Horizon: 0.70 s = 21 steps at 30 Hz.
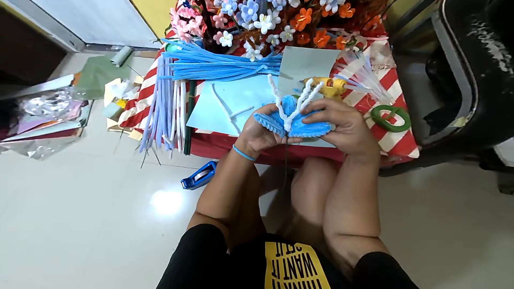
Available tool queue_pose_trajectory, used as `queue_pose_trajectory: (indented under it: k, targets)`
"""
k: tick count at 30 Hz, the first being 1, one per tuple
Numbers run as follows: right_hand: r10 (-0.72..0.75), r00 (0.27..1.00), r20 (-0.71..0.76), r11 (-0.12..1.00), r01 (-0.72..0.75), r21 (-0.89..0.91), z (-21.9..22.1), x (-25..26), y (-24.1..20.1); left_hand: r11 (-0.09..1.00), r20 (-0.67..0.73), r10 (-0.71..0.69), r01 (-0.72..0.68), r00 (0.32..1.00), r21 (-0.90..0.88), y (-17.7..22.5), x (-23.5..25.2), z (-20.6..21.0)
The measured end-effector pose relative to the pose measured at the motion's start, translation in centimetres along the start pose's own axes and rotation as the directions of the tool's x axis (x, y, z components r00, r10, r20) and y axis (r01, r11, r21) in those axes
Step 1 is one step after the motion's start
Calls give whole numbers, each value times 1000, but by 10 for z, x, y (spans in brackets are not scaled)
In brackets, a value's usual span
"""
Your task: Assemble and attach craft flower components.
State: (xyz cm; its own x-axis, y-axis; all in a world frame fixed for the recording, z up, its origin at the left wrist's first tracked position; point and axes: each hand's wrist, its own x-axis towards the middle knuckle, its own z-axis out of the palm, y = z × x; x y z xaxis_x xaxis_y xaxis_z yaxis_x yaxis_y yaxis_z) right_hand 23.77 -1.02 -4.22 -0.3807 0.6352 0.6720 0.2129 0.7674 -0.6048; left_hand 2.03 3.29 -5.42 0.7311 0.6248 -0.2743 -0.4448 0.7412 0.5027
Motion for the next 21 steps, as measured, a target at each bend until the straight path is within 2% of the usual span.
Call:
queue_pose_trajectory:
  k: [7,11,13,17,21]
  targets:
    - [16,1000,-6,999,-15,41,2,1,1,996,-27,65,-67,998,-56,-5,2,5]
    - [26,999,-46,999,-25,25,4,2,4,972,-17,233,-234,972,-34,-13,2,6]
    - [40,996,-75,999,-38,34,6,1,6,956,-57,288,-290,956,-38,-15,-1,10]
    - [37,993,-109,999,-33,43,7,2,7,886,-270,380,-432,885,-167,-22,-9,28]
    - [21,991,-134,998,-14,55,6,2,7,777,-213,554,-592,805,-214,-33,-13,30]
